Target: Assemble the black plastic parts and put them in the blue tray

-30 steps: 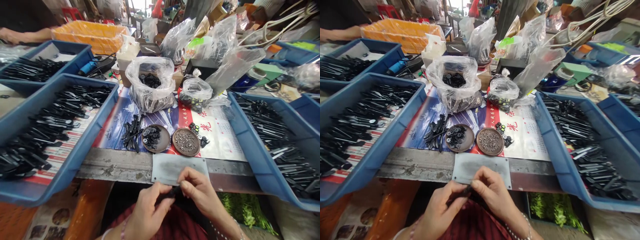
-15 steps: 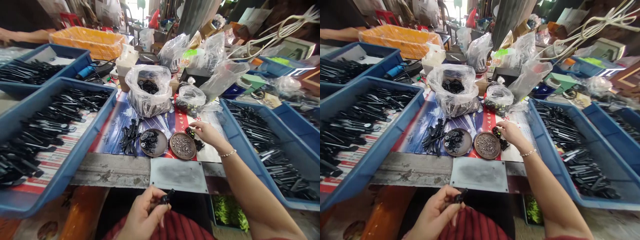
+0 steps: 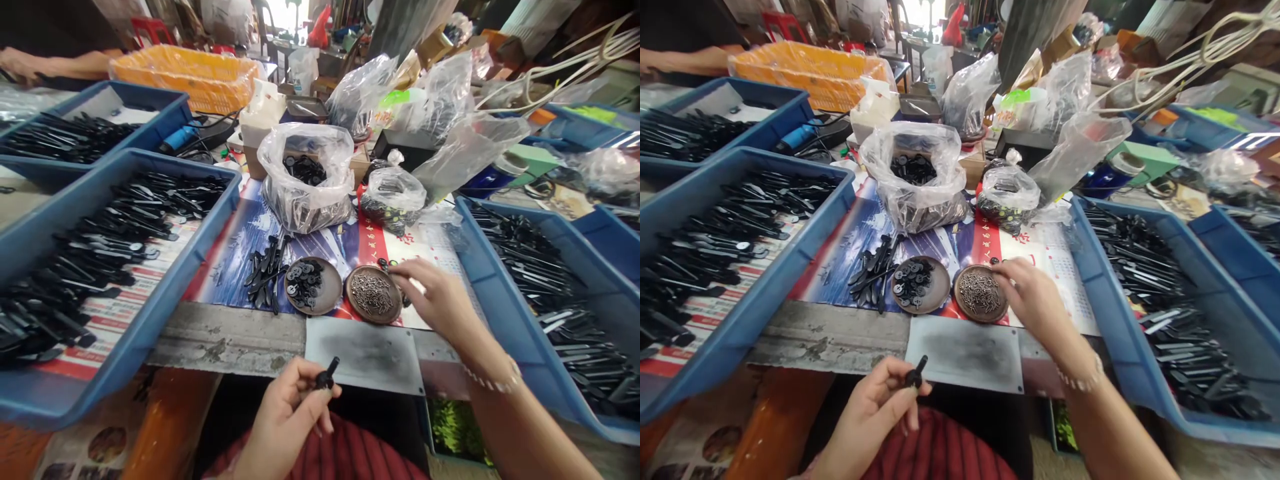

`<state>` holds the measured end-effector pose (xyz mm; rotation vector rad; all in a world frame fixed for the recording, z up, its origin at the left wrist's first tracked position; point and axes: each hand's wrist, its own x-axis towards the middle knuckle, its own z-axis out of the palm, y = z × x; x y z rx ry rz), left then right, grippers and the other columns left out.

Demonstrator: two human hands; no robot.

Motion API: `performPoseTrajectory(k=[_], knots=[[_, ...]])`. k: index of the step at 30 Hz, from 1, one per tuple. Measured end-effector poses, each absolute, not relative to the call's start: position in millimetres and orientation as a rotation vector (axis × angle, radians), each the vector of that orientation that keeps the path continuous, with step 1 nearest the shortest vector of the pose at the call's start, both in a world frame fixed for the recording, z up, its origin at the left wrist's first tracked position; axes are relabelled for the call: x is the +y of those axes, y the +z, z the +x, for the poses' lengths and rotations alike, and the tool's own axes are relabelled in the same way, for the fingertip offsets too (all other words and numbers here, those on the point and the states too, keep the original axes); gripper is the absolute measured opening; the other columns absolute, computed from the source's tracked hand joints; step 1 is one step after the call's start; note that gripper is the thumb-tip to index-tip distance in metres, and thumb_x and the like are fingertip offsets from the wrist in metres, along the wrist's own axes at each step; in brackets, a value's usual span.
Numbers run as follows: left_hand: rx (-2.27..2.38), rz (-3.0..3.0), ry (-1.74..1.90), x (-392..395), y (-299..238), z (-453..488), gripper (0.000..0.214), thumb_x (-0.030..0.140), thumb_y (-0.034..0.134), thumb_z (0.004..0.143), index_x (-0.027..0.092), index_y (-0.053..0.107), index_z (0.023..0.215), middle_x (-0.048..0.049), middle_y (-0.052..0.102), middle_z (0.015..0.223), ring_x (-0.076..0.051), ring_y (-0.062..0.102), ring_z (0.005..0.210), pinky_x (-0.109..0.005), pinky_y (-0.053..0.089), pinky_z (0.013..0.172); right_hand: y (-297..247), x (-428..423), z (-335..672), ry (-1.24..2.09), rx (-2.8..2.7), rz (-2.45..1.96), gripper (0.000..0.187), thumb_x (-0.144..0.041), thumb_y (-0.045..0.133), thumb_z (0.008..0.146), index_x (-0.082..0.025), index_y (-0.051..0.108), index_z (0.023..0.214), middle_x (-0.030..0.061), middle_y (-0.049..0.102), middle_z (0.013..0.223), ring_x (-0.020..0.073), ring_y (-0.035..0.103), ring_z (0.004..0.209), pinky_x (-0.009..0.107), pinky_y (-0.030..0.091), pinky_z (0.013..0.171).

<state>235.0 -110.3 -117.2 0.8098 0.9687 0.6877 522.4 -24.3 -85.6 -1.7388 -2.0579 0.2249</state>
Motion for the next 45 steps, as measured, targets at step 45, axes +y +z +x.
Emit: performPoseTrajectory(k=[45], knots=[[0.805,0.588,0.919,-118.1,-124.7,258.7,0.015,0.030,0.065,0.095,0.018,0.063,0.103,0.0018,0.064,0.074,-0.007,0.055,0.063,-0.019,0.044,0.061,-119.5,-132.1,396.7,0.426,-1.558,-1.339,0.024,-0.008,0.065,0.091,-0.017,0.067,0.113,0.0068,0.068,0.097,0.0134,0.069,0.077,0.021,0.059,0.068]])
